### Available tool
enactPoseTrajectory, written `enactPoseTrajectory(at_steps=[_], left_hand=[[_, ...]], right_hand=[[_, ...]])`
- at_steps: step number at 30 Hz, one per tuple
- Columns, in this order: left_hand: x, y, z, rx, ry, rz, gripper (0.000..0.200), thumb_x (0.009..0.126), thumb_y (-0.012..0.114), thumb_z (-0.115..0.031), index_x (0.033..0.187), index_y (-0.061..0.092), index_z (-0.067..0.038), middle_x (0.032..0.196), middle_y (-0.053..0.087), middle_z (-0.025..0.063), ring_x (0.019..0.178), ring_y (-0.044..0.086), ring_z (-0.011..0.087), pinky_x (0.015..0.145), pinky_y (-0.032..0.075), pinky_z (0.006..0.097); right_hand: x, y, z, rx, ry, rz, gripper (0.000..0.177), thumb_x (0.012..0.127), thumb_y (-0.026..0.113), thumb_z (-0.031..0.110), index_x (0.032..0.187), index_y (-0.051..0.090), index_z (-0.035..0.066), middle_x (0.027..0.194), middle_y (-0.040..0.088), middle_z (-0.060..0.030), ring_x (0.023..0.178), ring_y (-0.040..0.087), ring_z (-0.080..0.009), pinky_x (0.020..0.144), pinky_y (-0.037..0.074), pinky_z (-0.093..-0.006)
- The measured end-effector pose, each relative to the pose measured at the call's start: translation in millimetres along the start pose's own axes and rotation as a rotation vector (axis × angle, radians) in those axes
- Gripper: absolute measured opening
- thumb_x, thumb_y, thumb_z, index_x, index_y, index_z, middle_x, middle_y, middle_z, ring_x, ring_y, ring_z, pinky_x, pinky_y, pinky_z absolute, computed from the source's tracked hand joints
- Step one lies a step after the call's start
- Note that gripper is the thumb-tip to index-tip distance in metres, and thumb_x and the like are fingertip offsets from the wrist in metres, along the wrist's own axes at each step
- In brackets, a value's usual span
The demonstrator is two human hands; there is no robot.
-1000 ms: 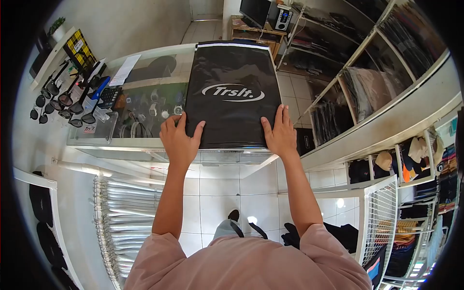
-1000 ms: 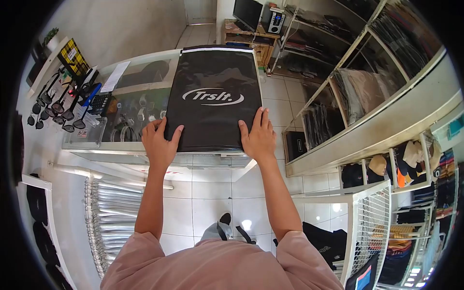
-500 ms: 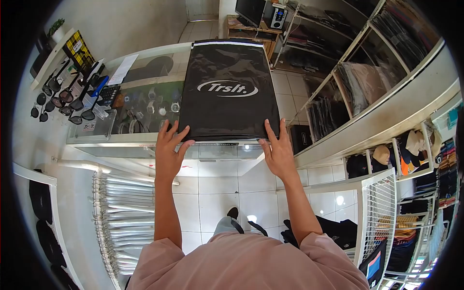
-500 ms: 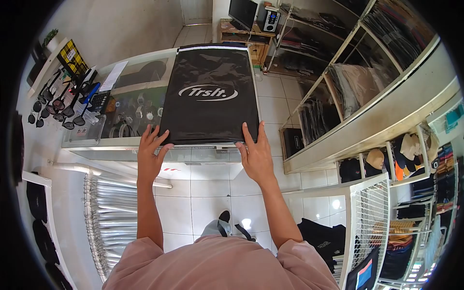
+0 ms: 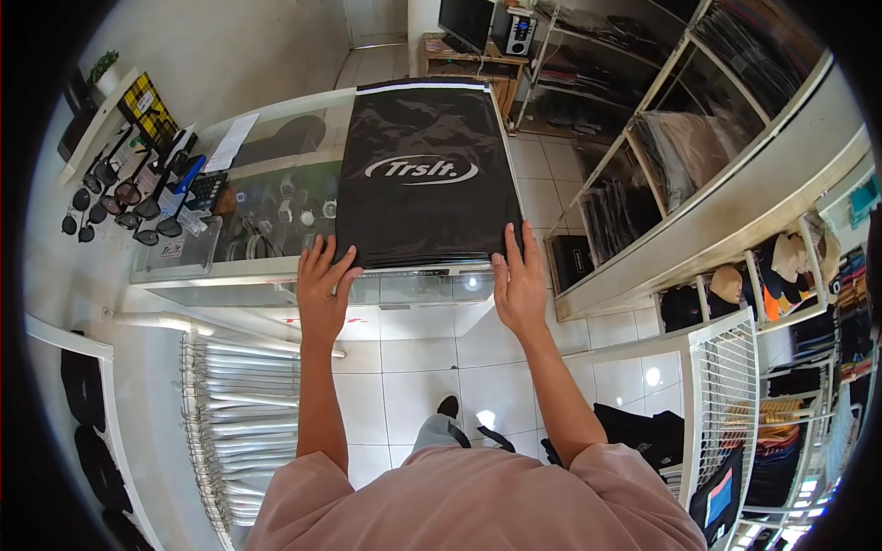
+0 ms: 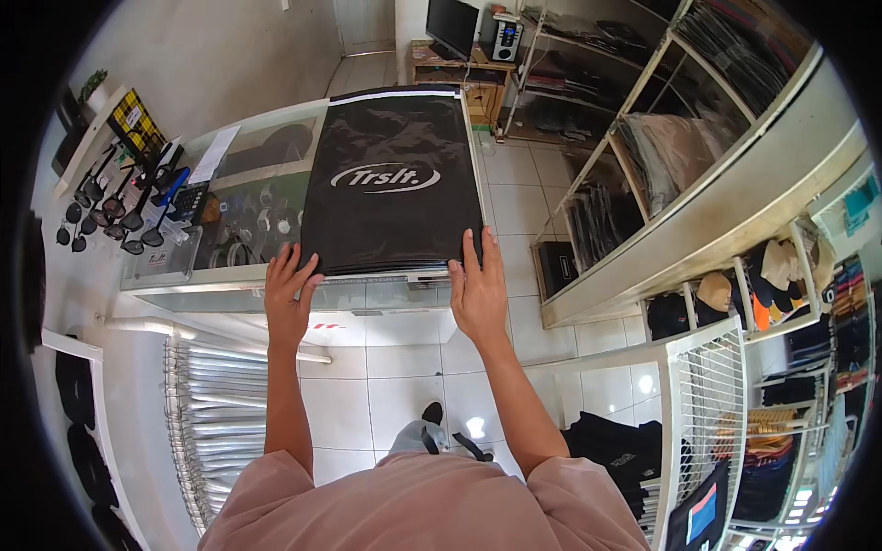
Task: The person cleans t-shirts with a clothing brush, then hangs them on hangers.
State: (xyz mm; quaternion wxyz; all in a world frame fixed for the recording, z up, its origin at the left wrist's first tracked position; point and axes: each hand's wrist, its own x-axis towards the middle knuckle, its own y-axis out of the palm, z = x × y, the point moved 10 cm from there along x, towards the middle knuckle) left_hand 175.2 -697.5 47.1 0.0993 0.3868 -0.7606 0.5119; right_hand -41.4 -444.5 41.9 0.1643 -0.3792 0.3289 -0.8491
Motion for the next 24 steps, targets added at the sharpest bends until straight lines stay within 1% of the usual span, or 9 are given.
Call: enactPoseTrajectory(at_steps=[4, 5, 8, 9, 12, 13, 16, 19, 24], left_hand=[[-1.2, -7.7, -16.6, 0.027, -0.018, -0.039, 0.05, 0.096, 0.077, -0.023, 0.143, 0.068, -0.01, 0.154, 0.058, 0.0199, 0.153, 0.041, 0.0384, 0.125, 0.029, 0.0518], [-2.6, -16.2, -31.2, 0.056, -0.014, -0.1, 0.061, 0.095, 0.079, -0.021, 0.152, 0.059, -0.008, 0.157, 0.054, 0.0192, 0.154, 0.038, 0.0403, 0.124, 0.03, 0.051], [-18.4, -17.4, -66.6, -0.042, 0.001, -0.218, 0.064, 0.093, 0.08, -0.022, 0.151, 0.058, -0.008, 0.153, 0.056, 0.0202, 0.153, 0.037, 0.0432, 0.122, 0.032, 0.0543], [-22.9, -13.1, -92.3, -0.012, 0.043, -0.207, 0.06, 0.093, 0.08, -0.018, 0.148, 0.06, -0.005, 0.148, 0.06, 0.0214, 0.148, 0.044, 0.0445, 0.12, 0.035, 0.0527], [-53.5, 44.3, -151.1, -0.224, 0.074, -0.012, 0.056, 0.092, 0.08, -0.017, 0.144, 0.062, -0.002, 0.143, 0.062, 0.0232, 0.138, 0.053, 0.0451, 0.114, 0.042, 0.0514], [-66.1, 68.2, -177.9, -0.296, 0.113, 0.057, 0.055, 0.092, 0.08, -0.017, 0.142, 0.062, -0.001, 0.138, 0.065, 0.0231, 0.132, 0.057, 0.0445, 0.11, 0.045, 0.0505], [-105.4, 121.8, -280.5, -0.633, 0.18, 0.323, 0.054, 0.093, 0.08, -0.019, 0.14, 0.063, 0.0, 0.124, 0.071, 0.0198, 0.116, 0.066, 0.0391, 0.101, 0.052, 0.0472], [-151.9, 138.1, -398.7, -0.78, 0.448, 0.553, 0.054, 0.094, 0.08, -0.021, 0.14, 0.063, -0.001, 0.119, 0.073, 0.0173, 0.11, 0.069, 0.0354, 0.098, 0.054, 0.0439], [-251.1, 138.1, -558.7, -0.942, 0.825, 0.845, 0.053, 0.093, 0.081, -0.021, 0.139, 0.064, -0.003, 0.115, 0.075, 0.0169, 0.109, 0.07, 0.0343, 0.095, 0.055, 0.0439]], right_hand=[[-5.2, -6.1, -1.4, 0.031, 0.032, -0.019, 0.057, 0.11, 0.055, 0.032, 0.159, 0.046, 0.003, 0.163, 0.038, -0.0327, 0.147, 0.042, -0.0516, 0.119, 0.038, -0.053], [-10.4, -14.5, -0.4, 0.009, 0.041, -0.046, 0.064, 0.109, 0.058, 0.036, 0.162, 0.041, 0.003, 0.162, 0.037, -0.0341, 0.147, 0.042, -0.0512, 0.119, 0.038, -0.0533], [-38.6, -50.2, -3.8, 0.066, 0.091, -0.069, 0.071, 0.108, 0.059, 0.04, 0.163, 0.037, 0.003, 0.163, 0.036, -0.035, 0.147, 0.042, -0.0505, 0.119, 0.038, -0.0534], [-53.7, -65.2, -8.6, 0.09, 0.128, -0.077, 0.07, 0.106, 0.063, 0.036, 0.162, 0.038, 0.002, 0.162, 0.037, -0.0337, 0.146, 0.043, -0.0499, 0.119, 0.038, -0.0529], [-113.3, -116.1, -30.0, 0.082, 0.247, -0.108, 0.069, 0.104, 0.067, 0.029, 0.161, 0.04, 0.002, 0.16, 0.04, -0.0321, 0.144, 0.045, -0.0491, 0.118, 0.04, -0.0514], [-136.3, -136.0, -40.0, 0.078, 0.307, -0.127, 0.067, 0.101, 0.07, 0.023, 0.159, 0.042, 0.004, 0.159, 0.043, -0.0284, 0.144, 0.046, -0.0467, 0.118, 0.041, -0.0506], [-212.6, -206.5, -68.6, -0.042, 0.449, -0.205, 0.064, 0.096, 0.074, 0.017, 0.154, 0.049, 0.004, 0.154, 0.049, -0.0264, 0.139, 0.052, -0.0451, 0.111, 0.048, -0.0486], [-297.0, -289.6, -83.6, -0.207, 0.579, -0.342, 0.058, 0.092, 0.077, 0.012, 0.147, 0.057, 0.005, 0.146, 0.056, -0.0234, 0.126, 0.063, -0.0394, 0.099, 0.056, -0.0432], [-446.7, -416.6, -72.7, -0.238, 0.85, -0.682, 0.045, 0.091, 0.075, 0.007, 0.135, 0.065, 0.006, 0.129, 0.066, -0.0174, 0.098, 0.076, -0.0264, 0.079, 0.06, -0.0362]])
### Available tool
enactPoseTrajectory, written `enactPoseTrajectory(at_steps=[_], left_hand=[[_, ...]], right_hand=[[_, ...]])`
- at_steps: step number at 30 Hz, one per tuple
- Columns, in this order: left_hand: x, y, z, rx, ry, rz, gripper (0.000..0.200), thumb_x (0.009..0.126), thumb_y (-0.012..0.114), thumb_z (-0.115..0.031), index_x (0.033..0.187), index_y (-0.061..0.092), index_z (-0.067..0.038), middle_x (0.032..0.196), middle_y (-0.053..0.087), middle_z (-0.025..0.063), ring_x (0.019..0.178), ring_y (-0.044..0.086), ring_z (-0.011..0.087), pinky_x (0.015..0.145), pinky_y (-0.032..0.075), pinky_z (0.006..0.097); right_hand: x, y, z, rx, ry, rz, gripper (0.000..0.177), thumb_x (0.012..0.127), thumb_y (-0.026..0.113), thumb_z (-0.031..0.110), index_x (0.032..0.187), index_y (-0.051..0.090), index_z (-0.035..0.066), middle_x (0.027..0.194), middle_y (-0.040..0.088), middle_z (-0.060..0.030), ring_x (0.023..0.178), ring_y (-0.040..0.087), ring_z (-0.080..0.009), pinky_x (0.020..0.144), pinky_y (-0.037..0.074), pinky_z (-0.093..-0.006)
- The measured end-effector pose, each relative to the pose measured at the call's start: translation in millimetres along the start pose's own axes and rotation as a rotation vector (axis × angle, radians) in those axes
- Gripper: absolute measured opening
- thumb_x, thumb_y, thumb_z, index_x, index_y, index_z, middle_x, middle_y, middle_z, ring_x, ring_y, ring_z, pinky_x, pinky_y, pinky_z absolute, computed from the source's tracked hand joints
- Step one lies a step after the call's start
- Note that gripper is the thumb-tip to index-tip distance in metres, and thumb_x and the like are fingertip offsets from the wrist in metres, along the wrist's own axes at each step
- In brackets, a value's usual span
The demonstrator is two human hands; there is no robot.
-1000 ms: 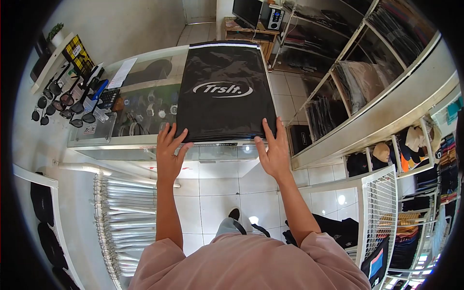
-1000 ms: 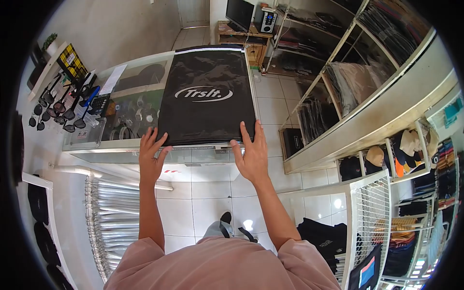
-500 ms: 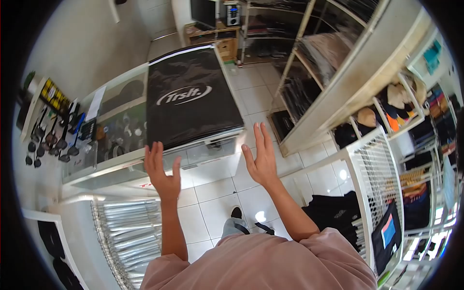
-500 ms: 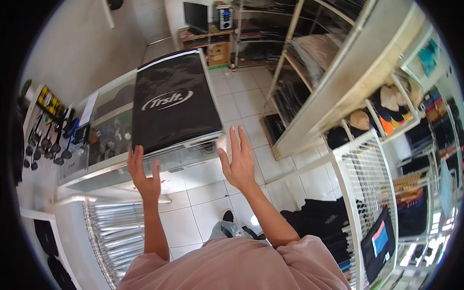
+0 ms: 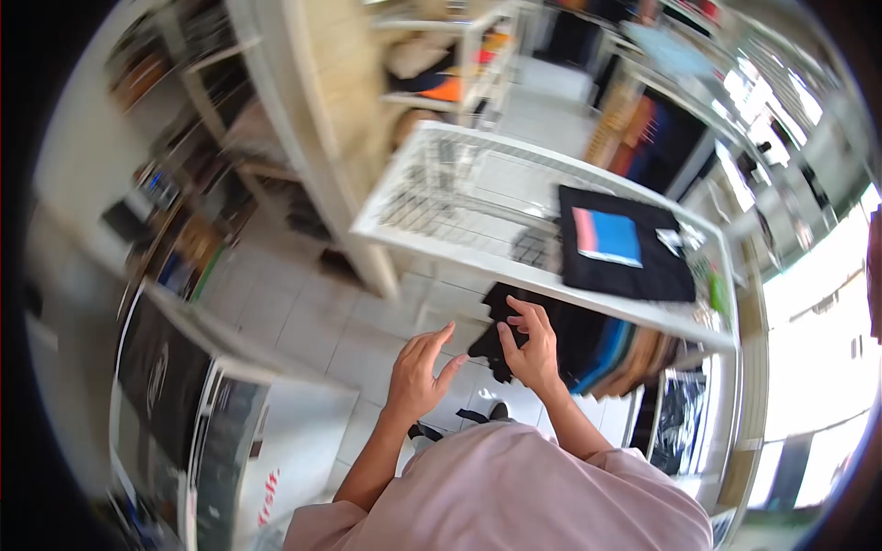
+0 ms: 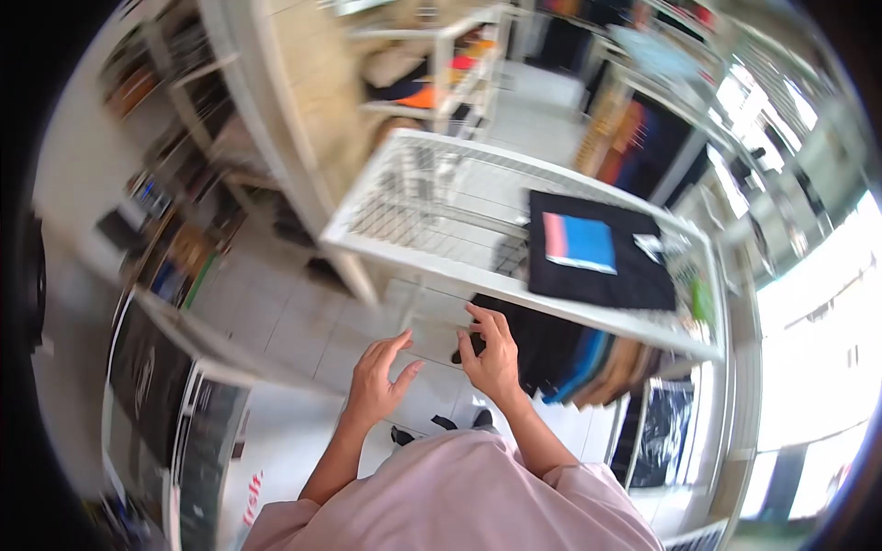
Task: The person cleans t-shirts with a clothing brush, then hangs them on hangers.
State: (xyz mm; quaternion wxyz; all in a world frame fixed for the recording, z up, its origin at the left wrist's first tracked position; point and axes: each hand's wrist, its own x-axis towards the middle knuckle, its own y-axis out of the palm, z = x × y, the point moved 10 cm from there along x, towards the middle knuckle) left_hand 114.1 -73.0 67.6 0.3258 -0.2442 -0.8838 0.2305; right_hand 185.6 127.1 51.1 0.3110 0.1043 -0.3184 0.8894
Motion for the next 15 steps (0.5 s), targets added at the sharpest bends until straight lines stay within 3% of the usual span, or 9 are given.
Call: enactPoseTrajectory(at_steps=[3, 6, 8, 12, 13, 15], left_hand=[[47.8, 71.5, -54.6, -0.077, 0.145, 0.148, 0.046, 0.092, 0.081, -0.021, 0.133, 0.069, -0.004, 0.115, 0.074, 0.0175, 0.109, 0.07, 0.0366, 0.095, 0.055, 0.0448], [93.9, 131.5, -99.0, -0.021, 0.313, 0.241, 0.037, 0.092, 0.081, -0.02, 0.125, 0.074, -0.005, 0.115, 0.075, 0.0182, 0.111, 0.07, 0.038, 0.097, 0.054, 0.0461], [134.3, 167.4, -113.0, -0.084, 0.325, 0.266, 0.029, 0.093, 0.08, -0.02, 0.117, 0.077, -0.004, 0.116, 0.075, 0.0194, 0.113, 0.069, 0.0386, 0.099, 0.054, 0.0467], [227.0, 238.9, -96.7, -0.021, 0.422, 0.234, 0.024, 0.095, 0.074, -0.02, 0.114, 0.077, -0.005, 0.095, 0.074, 0.0151, 0.094, 0.069, 0.0355, 0.085, 0.055, 0.0441], [247.1, 250.7, -90.8, 0.054, 0.384, 0.251, 0.025, 0.096, 0.073, -0.02, 0.117, 0.076, -0.006, 0.097, 0.074, 0.0143, 0.093, 0.068, 0.0346, 0.085, 0.055, 0.0449], [283.9, 274.5, -67.8, 0.157, 0.389, 0.283, 0.033, 0.098, 0.07, -0.025, 0.125, 0.073, -0.006, 0.107, 0.075, 0.0167, 0.107, 0.068, 0.0372, 0.095, 0.054, 0.0465]], right_hand=[[-16.2, -91.0, -44.9, 0.016, 0.09, -0.225, 0.036, 0.093, 0.074, 0.004, 0.129, 0.069, 0.005, 0.111, 0.072, -0.0133, 0.081, 0.075, -0.0208, 0.072, 0.059, -0.032], [-37.2, -153.8, -95.7, 0.052, 0.291, -0.328, 0.034, 0.096, 0.074, 0.006, 0.129, 0.069, 0.002, 0.106, 0.074, -0.011, 0.081, 0.072, -0.0115, 0.071, 0.056, -0.0282], [-45.3, -183.3, -112.1, 0.056, 0.32, -0.373, 0.035, 0.095, 0.074, 0.005, 0.129, 0.068, 0.002, 0.105, 0.074, -0.0114, 0.077, 0.071, -0.0124, 0.069, 0.056, -0.0282], [-42.0, -213.9, -142.5, 0.173, 0.371, -0.386, 0.039, 0.096, 0.073, 0.006, 0.134, 0.065, 0.003, 0.104, 0.074, -0.0098, 0.072, 0.067, -0.01, 0.068, 0.055, -0.0266], [-40.5, -213.3, -149.3, 0.21, 0.382, -0.367, 0.041, 0.097, 0.073, 0.007, 0.136, 0.064, 0.003, 0.104, 0.073, -0.008, 0.072, 0.064, -0.0077, 0.069, 0.054, -0.0254], [-38.7, -210.7, -154.4, 0.249, 0.413, -0.319, 0.044, 0.098, 0.074, 0.009, 0.14, 0.062, 0.004, 0.104, 0.072, -0.0056, 0.072, 0.061, -0.0052, 0.069, 0.053, -0.0244]])
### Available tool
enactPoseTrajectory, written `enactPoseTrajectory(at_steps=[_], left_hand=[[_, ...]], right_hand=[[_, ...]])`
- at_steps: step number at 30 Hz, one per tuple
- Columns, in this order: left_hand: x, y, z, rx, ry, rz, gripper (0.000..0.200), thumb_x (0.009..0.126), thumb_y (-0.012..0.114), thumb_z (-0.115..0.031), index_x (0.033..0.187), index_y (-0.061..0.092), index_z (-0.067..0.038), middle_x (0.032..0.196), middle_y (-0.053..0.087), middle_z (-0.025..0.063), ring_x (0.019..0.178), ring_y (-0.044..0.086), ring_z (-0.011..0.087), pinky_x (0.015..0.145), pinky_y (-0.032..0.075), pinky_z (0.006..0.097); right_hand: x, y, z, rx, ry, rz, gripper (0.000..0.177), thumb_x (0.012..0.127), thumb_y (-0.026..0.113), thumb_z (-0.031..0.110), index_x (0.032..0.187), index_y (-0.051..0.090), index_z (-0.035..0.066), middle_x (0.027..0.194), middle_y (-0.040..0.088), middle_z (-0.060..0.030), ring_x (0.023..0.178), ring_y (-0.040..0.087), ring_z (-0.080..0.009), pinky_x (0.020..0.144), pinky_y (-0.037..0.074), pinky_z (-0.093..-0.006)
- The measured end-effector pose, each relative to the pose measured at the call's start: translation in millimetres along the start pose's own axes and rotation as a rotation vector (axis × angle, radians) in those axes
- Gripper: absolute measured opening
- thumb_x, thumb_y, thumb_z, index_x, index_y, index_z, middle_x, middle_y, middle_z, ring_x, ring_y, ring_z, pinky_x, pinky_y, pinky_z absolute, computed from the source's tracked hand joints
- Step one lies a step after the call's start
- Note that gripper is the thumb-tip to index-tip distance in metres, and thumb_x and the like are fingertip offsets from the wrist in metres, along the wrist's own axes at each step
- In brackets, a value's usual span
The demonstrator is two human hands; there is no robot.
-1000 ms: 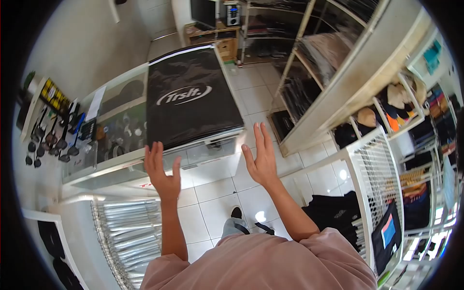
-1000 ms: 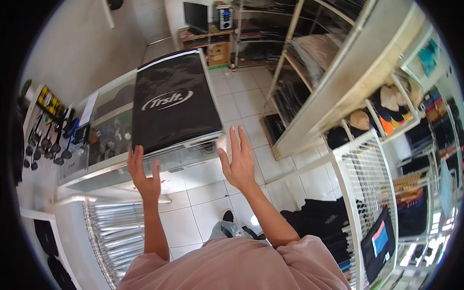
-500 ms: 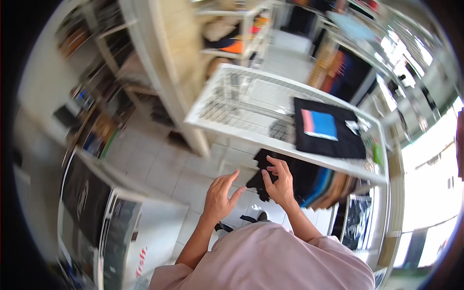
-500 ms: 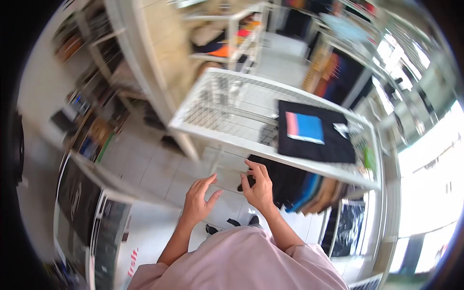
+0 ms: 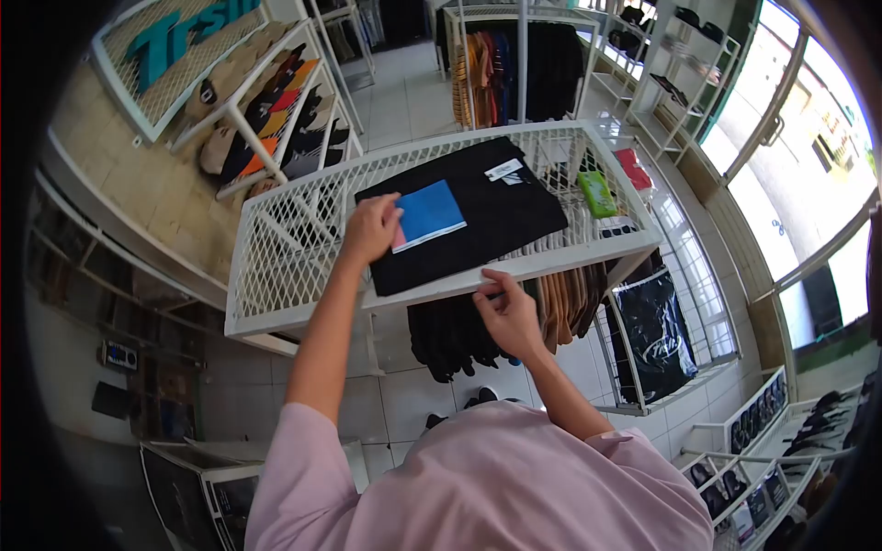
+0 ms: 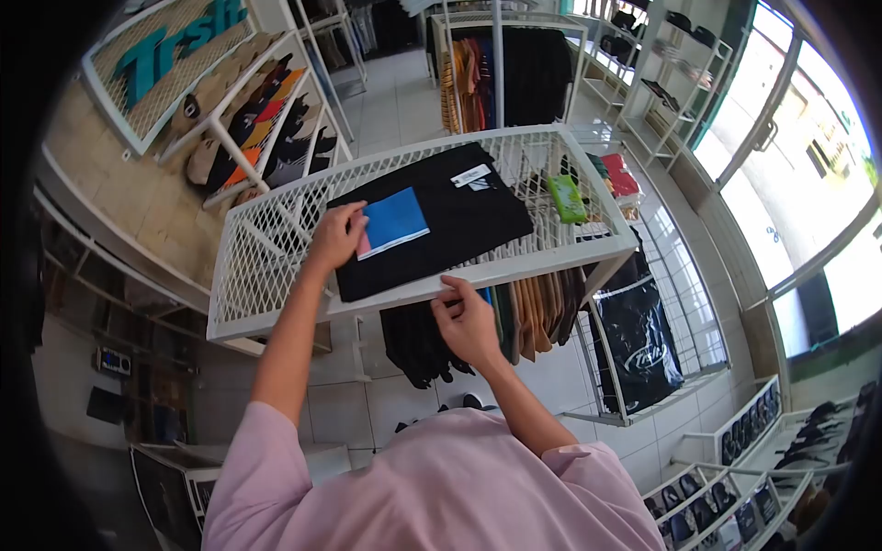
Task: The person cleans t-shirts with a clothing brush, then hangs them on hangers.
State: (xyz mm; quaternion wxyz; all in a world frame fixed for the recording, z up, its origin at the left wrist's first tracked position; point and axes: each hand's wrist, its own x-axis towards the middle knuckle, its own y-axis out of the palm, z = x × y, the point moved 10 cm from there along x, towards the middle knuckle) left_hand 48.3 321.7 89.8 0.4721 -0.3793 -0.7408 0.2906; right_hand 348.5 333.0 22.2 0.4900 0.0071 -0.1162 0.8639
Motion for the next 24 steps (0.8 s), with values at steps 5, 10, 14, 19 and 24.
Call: enactPoseTrajectory(at_steps=[5, 10, 14, 19, 24], left_hand=[[27.8, 23.6, 87.8, 0.279, -0.012, -0.047, 0.04, 0.097, 0.072, -0.03, 0.129, 0.071, -0.007, 0.115, 0.073, 0.0171, 0.117, 0.066, 0.0381, 0.107, 0.045, 0.0496], [33.0, 2.7, 72.5, 0.358, -0.119, 0.068, 0.026, 0.092, 0.078, -0.029, 0.106, 0.075, -0.008, 0.1, 0.072, 0.0106, 0.101, 0.069, 0.0351, 0.099, 0.047, 0.0496], [-0.6, -32.1, 74.3, 0.327, -0.22, -0.005, 0.024, 0.092, 0.078, -0.029, 0.099, 0.075, -0.006, 0.097, 0.072, 0.0128, 0.091, 0.07, 0.0359, 0.081, 0.054, 0.0472], [-88.8, -84.2, 64.2, 0.229, -0.541, 0.007, 0.023, 0.091, 0.078, -0.028, 0.098, 0.074, -0.006, 0.083, 0.073, 0.0115, 0.08, 0.071, 0.0347, 0.074, 0.054, 0.0463], [-156.9, -98.4, 11.6, -0.019, -0.652, -0.04, 0.024, 0.09, 0.08, -0.026, 0.096, 0.073, -0.004, 0.072, 0.07, 0.0098, 0.069, 0.07, 0.0303, 0.067, 0.053, 0.0432]], right_hand=[[-12.7, 20.2, -5.7, 0.099, 0.065, 0.097, 0.053, 0.096, 0.074, 0.011, 0.146, 0.057, 0.001, 0.106, 0.075, -0.0105, 0.074, 0.065, -0.0086, 0.072, 0.055, -0.0263], [-11.5, 25.3, -4.3, 0.118, 0.059, 0.11, 0.062, 0.096, 0.073, 0.014, 0.151, 0.051, -0.004, 0.108, 0.077, -0.0156, 0.072, 0.075, -0.0181, 0.073, 0.059, -0.0311], [1.1, 31.8, 0.0, 0.138, 0.105, 0.084, 0.07, 0.096, 0.075, 0.019, 0.155, 0.045, -0.006, 0.11, 0.075, -0.0168, 0.075, 0.075, -0.02, 0.069, 0.059, -0.0321], [14.6, 42.9, 47.0, -0.202, -0.022, -0.012, 0.076, 0.091, 0.08, 0.024, 0.152, 0.046, -0.008, 0.103, 0.073, -0.0232, 0.068, 0.074, -0.033, 0.072, 0.059, -0.04], [40.1, 22.8, 46.9, -0.394, -0.171, -0.07, 0.065, 0.088, 0.076, 0.012, 0.148, 0.054, -0.003, 0.111, 0.072, -0.0285, 0.095, 0.073, -0.0417, 0.085, 0.058, -0.0467]])
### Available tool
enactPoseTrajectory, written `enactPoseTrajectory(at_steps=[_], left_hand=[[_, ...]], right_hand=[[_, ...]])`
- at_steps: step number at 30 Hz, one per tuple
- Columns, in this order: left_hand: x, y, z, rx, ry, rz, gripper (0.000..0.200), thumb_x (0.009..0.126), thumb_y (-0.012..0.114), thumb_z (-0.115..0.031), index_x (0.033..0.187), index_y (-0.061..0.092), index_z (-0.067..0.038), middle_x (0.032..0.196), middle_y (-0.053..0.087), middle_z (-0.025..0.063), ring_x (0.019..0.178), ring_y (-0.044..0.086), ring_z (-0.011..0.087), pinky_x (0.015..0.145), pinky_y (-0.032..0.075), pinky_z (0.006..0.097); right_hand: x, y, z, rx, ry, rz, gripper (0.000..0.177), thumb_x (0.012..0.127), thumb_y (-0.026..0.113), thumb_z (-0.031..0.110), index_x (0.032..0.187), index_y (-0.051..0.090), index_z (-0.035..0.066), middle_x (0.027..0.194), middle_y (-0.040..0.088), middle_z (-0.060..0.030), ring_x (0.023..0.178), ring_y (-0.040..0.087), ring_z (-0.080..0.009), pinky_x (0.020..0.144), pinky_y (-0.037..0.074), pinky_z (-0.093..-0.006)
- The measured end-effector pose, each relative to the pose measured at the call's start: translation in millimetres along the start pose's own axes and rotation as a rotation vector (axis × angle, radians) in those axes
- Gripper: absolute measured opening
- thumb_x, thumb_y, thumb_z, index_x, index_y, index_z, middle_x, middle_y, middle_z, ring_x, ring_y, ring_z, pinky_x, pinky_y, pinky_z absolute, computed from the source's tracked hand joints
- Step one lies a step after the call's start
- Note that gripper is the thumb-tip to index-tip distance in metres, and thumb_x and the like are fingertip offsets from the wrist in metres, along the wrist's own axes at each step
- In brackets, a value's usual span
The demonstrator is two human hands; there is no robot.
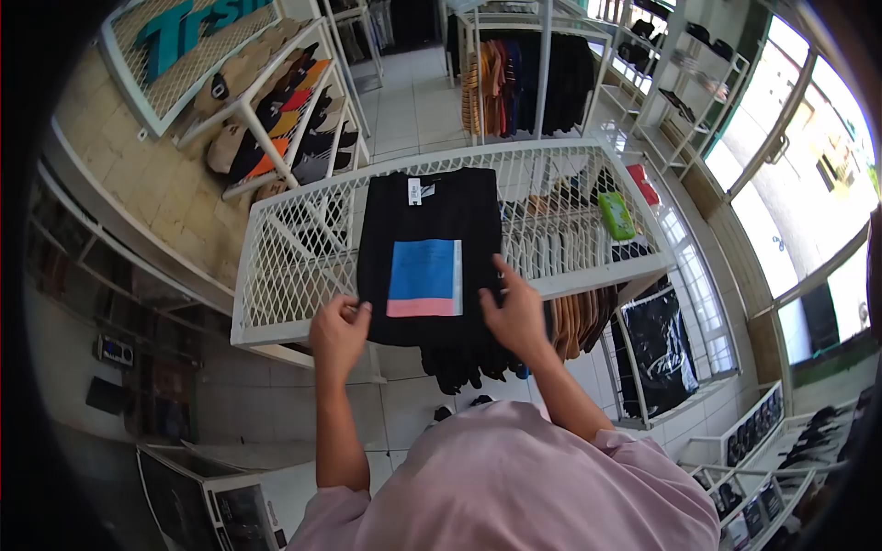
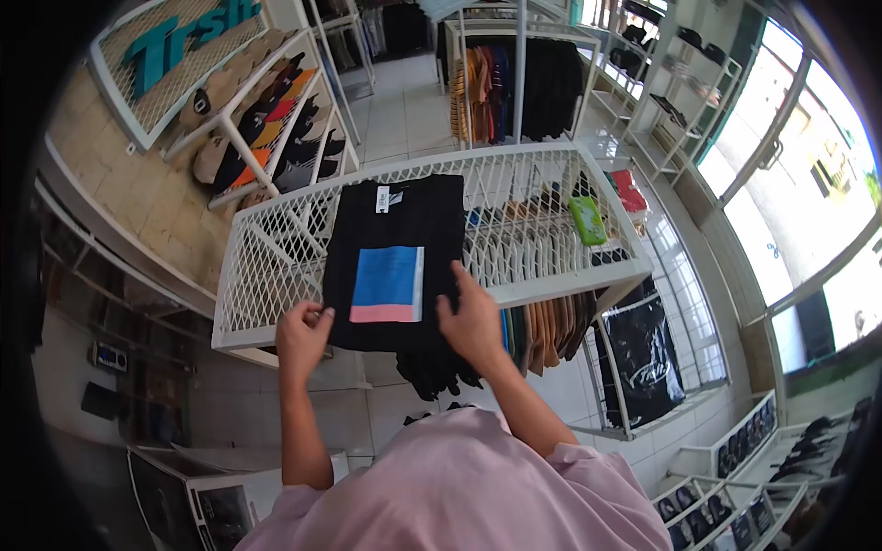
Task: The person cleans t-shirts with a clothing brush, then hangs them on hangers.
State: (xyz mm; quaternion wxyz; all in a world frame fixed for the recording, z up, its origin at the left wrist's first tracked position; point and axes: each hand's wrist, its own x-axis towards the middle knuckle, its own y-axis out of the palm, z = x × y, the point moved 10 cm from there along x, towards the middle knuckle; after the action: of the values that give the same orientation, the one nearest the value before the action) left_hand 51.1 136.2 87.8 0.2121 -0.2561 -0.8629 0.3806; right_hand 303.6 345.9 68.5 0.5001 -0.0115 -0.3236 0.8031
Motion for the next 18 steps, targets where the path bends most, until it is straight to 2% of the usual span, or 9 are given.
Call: enactPoseTrajectory(at_steps=[3, 5, 11, 15, 18], left_hand=[[-31.3, 24.9, -6.7, -0.236, 0.012, 0.092, 0.025, 0.088, 0.083, -0.023, 0.096, 0.072, -0.002, 0.068, 0.068, 0.0067, 0.062, 0.066, 0.0202, 0.061, 0.051, 0.0365], [-36.1, 32.4, -15.7, -0.291, 0.045, 0.079, 0.028, 0.09, 0.084, -0.023, 0.096, 0.071, 0.0, 0.071, 0.063, 0.0045, 0.061, 0.057, 0.012, 0.06, 0.047, 0.0303], [15.8, 28.6, -23.9, 0.018, 0.191, -0.252, 0.039, 0.092, 0.081, -0.038, 0.105, 0.074, -0.002, 0.094, 0.069, 0.0107, 0.084, 0.07, 0.0274, 0.074, 0.055, 0.0418], [48.0, 46.1, -15.2, 0.134, 0.111, -0.126, 0.042, 0.093, 0.079, -0.04, 0.112, 0.075, -0.003, 0.1, 0.069, 0.013, 0.093, 0.072, 0.0316, 0.082, 0.057, 0.0449], [60.0, 53.6, -12.7, 0.13, 0.089, -0.082, 0.043, 0.092, 0.079, -0.041, 0.115, 0.075, -0.004, 0.097, 0.07, 0.0111, 0.094, 0.072, 0.0305, 0.083, 0.057, 0.0446]], right_hand=[[10.5, -24.6, -31.8, 0.014, 0.148, 0.035, 0.055, 0.087, 0.078, 0.02, 0.136, 0.066, -0.004, 0.113, 0.073, -0.0293, 0.099, 0.073, -0.0408, 0.087, 0.058, -0.0444], [17.8, -31.4, -31.8, -0.067, 0.132, 0.046, 0.052, 0.087, 0.079, 0.025, 0.13, 0.07, -0.003, 0.113, 0.072, -0.0282, 0.1, 0.072, -0.0401, 0.088, 0.057, -0.0445], [48.4, -16.7, -23.9, -0.436, 0.002, -0.078, 0.045, 0.086, 0.078, 0.033, 0.114, 0.076, -0.001, 0.113, 0.069, -0.0231, 0.105, 0.068, -0.0385, 0.091, 0.053, -0.0485], [63.1, -7.8, -19.8, -0.523, -0.111, -0.104, 0.046, 0.086, 0.076, 0.038, 0.11, 0.076, -0.001, 0.106, 0.07, -0.0221, 0.1, 0.068, -0.0404, 0.089, 0.053, -0.0508], [72.6, 0.1, -31.0, -0.514, 0.071, 0.105, 0.052, 0.085, 0.074, 0.042, 0.113, 0.076, -0.001, 0.106, 0.074, -0.0236, 0.102, 0.07, -0.043, 0.091, 0.054, -0.0512]])
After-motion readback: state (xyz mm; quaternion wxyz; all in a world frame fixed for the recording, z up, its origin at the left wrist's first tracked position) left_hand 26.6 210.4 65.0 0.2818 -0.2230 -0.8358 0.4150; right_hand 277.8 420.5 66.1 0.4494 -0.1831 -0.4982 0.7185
